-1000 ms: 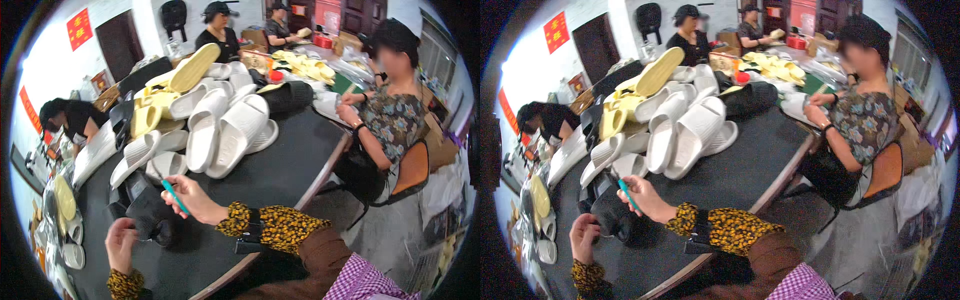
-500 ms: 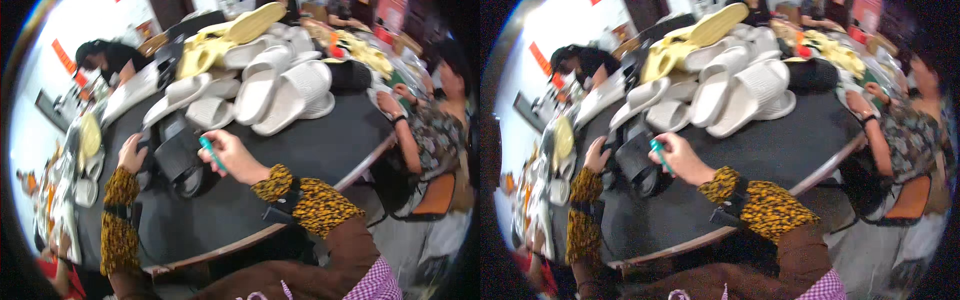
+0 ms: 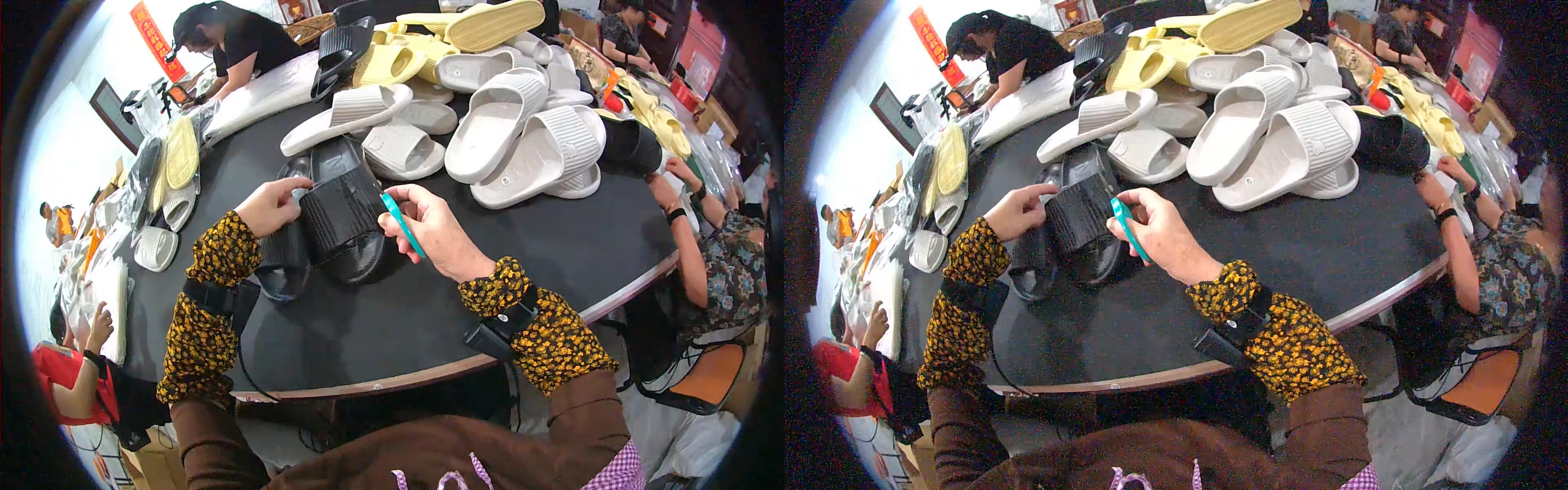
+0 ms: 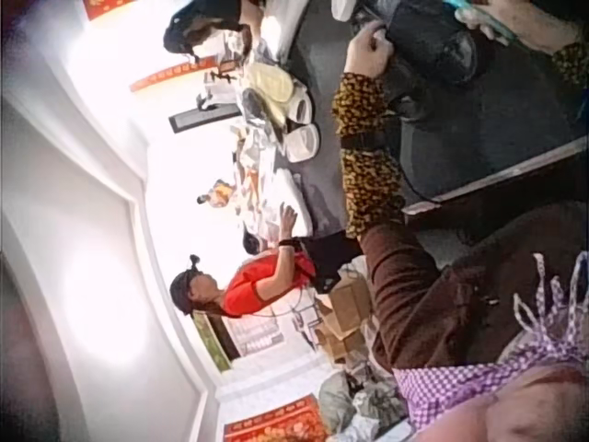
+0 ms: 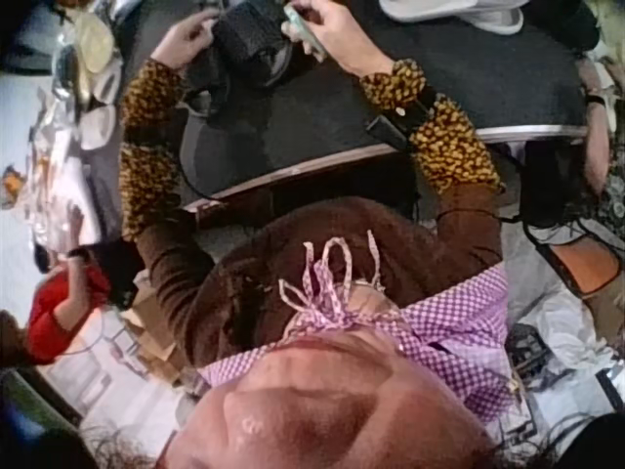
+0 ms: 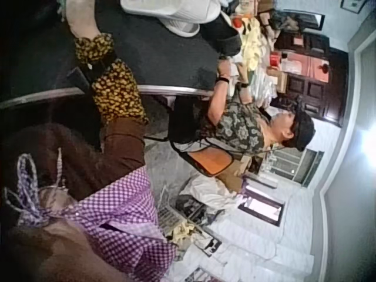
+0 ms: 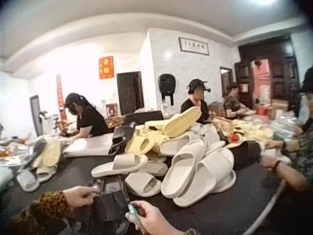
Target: Use scissors to trim excess material from the edges of sandals.
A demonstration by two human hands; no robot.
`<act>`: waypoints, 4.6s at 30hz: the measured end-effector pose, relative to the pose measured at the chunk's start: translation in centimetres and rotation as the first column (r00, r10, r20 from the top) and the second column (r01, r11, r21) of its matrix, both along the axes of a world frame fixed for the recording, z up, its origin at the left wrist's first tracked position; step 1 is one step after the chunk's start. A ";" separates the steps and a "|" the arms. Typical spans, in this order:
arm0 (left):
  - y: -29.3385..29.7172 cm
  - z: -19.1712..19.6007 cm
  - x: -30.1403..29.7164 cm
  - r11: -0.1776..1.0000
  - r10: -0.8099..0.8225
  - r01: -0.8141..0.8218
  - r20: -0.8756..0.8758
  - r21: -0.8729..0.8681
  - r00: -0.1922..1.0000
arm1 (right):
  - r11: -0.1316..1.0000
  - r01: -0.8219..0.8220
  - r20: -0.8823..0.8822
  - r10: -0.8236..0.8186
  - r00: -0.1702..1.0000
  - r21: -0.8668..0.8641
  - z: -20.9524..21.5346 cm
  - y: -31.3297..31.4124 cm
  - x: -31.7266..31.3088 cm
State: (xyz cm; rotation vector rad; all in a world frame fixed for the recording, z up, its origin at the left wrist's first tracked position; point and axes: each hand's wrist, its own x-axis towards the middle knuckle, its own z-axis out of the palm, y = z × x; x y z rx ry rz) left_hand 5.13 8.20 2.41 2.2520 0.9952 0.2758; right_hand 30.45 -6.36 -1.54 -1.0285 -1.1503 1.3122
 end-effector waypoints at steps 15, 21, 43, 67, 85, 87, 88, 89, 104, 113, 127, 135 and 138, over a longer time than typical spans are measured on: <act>-4.0 1.8 1.2 0.949 0.250 -0.234 0.050 -0.213 0.967 | 0.994 0.071 -0.046 -0.067 0.997 0.086 0.4 -0.1 -0.1; -7.6 2.8 -0.5 0.937 0.337 -0.330 0.050 -0.118 0.940 | 0.997 0.015 -0.026 -0.013 1.000 0.072 0.7 -0.2 0.0; -9.0 0.9 -0.4 0.806 0.571 -0.246 0.598 -0.538 0.563 | 0.980 -0.018 0.064 0.005 0.998 0.200 -0.4 0.0 -0.2; -7.5 -4.1 1.6 0.907 0.412 -0.242 0.839 -0.344 0.354 | 0.972 -0.045 0.618 -0.112 0.778 0.233 -0.6 0.8 2.2; -7.1 -4.2 0.9 0.828 0.557 -0.216 0.720 -0.517 0.413 | 0.947 0.144 0.319 -0.236 0.918 0.287 -1.6 1.4 1.4; -7.0 -4.0 0.9 0.806 0.590 -0.233 0.705 -0.544 0.394 | 0.945 0.185 0.246 -0.253 0.936 0.270 -1.0 1.3 1.2; -6.9 -4.1 0.7 0.805 0.590 -0.202 0.716 -0.558 0.372 | 0.944 0.184 0.272 -0.260 0.926 0.275 -1.2 1.5 1.2; -6.8 -4.4 0.7 0.805 0.588 -0.166 0.729 -0.570 0.349 | 0.945 0.197 0.286 -0.270 0.919 0.260 -1.1 1.5 1.2; -6.5 -5.3 -0.4 0.777 0.625 -0.163 0.717 -0.607 0.310 | 0.976 -0.220 0.784 0.136 0.606 0.001 0.6 0.6 4.7; -6.3 -5.5 -0.7 0.771 0.633 -0.172 0.710 -0.613 0.308 | 0.952 -0.289 0.772 0.257 0.582 -0.099 1.1 0.9 4.4; -6.5 -5.6 -0.7 0.781 0.621 -0.161 0.719 -0.604 0.313 | 0.967 -0.252 0.732 0.205 0.650 -0.047 0.7 0.7 3.8; -6.3 -5.4 -0.5 0.773 0.632 -0.178 0.717 -0.609 0.294 | 0.981 -0.192 0.680 0.166 0.714 -0.037 0.9 0.7 3.7; -5.9 -5.3 -1.6 0.808 0.588 -0.260 0.741 -0.528 0.324 | 0.987 -0.141 0.559 0.157 0.814 -0.072 0.6 1.0 3.1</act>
